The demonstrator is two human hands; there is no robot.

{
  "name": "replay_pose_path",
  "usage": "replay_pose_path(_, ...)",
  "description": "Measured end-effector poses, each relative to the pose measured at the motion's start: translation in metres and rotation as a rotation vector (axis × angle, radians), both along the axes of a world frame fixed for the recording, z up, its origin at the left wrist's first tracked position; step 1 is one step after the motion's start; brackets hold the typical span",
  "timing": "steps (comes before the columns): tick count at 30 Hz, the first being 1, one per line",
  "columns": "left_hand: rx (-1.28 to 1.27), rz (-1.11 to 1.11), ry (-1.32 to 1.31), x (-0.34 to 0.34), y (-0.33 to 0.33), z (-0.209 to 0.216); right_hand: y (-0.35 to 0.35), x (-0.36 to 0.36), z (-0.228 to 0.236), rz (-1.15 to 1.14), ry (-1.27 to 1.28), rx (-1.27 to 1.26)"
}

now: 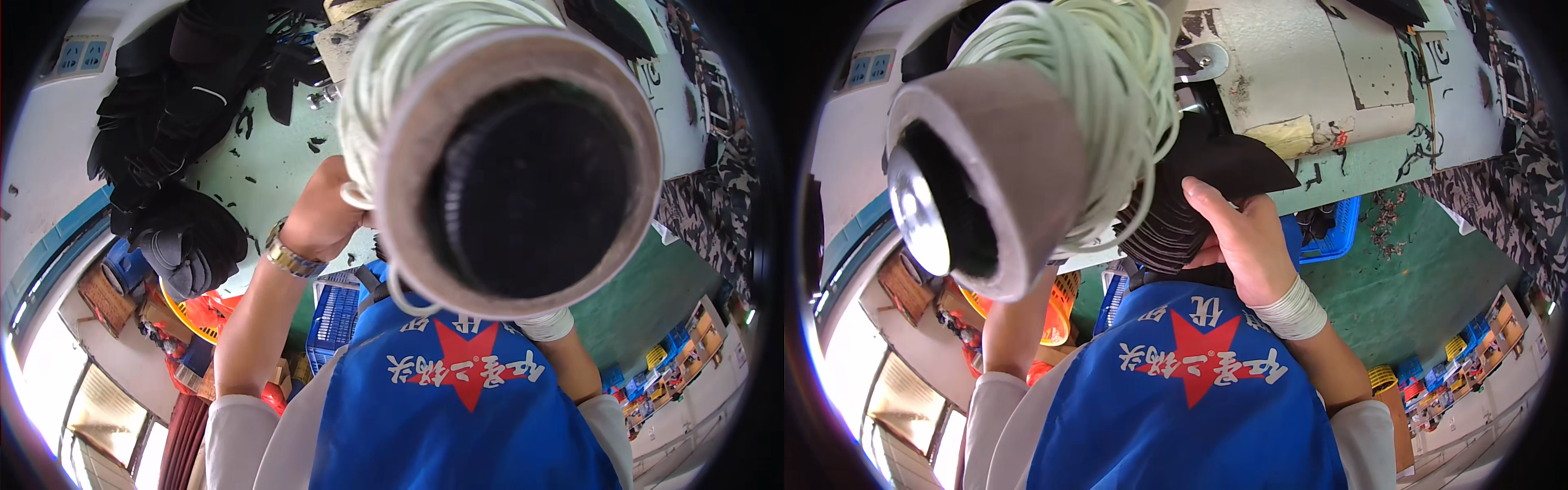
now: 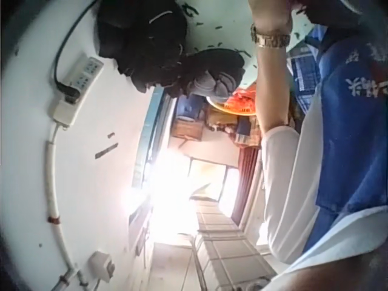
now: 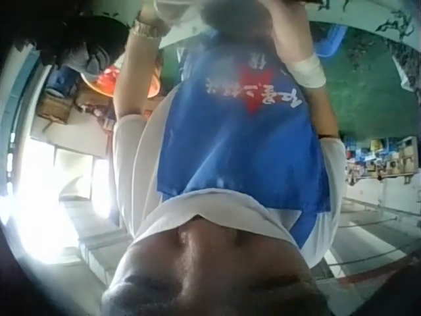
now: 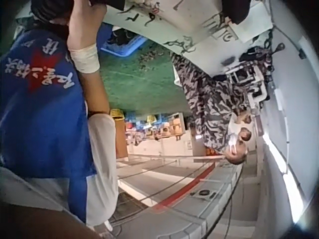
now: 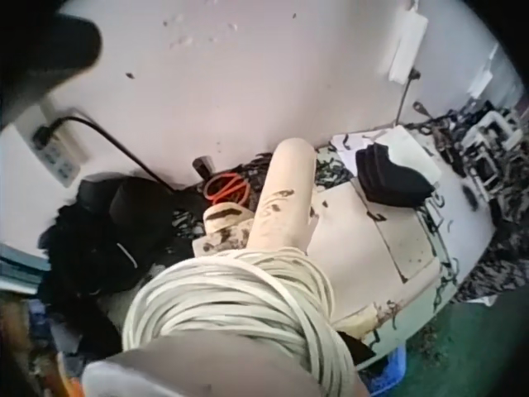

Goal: The person feeds shoe pieces through a skiving machine to bevel their edges, gathers the pieces into stacks, secures each stack with a band by hand, and places the bundled stacks into plastic crates.

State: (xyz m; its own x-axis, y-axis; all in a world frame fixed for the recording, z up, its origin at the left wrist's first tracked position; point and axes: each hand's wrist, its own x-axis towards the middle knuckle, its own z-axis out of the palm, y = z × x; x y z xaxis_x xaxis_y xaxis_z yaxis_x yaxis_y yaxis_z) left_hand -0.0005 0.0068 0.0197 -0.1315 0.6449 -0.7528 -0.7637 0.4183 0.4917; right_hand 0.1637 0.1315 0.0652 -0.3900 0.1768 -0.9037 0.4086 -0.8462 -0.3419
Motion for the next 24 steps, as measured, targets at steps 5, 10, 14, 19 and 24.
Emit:
replay_pose_path(5,0.076,-0.178,0.435,0.01,0.002,-0.007,-0.002,-0.002,0.001,-0.013,-0.009,-0.044)
replay_pose_path(10,0.257,-0.19,0.98,0.014,0.001,-0.017,0.009,0.001,0.013,-0.116,0.059,-0.12)
replay_pose_path(14,0.002,-0.007,0.285,0.005,0.007,0.008,-0.002,0.006,0.002,-0.126,0.12,-0.058)
replay_pose_path(19,0.054,-0.156,0.355,0.007,0.002,-0.006,-0.004,0.0,-0.001,-0.052,0.015,-0.062)
replay_pose_path(24,0.174,-0.09,0.811,0.022,0.002,-0.003,-0.001,0.006,-0.002,-0.09,0.04,-0.102)
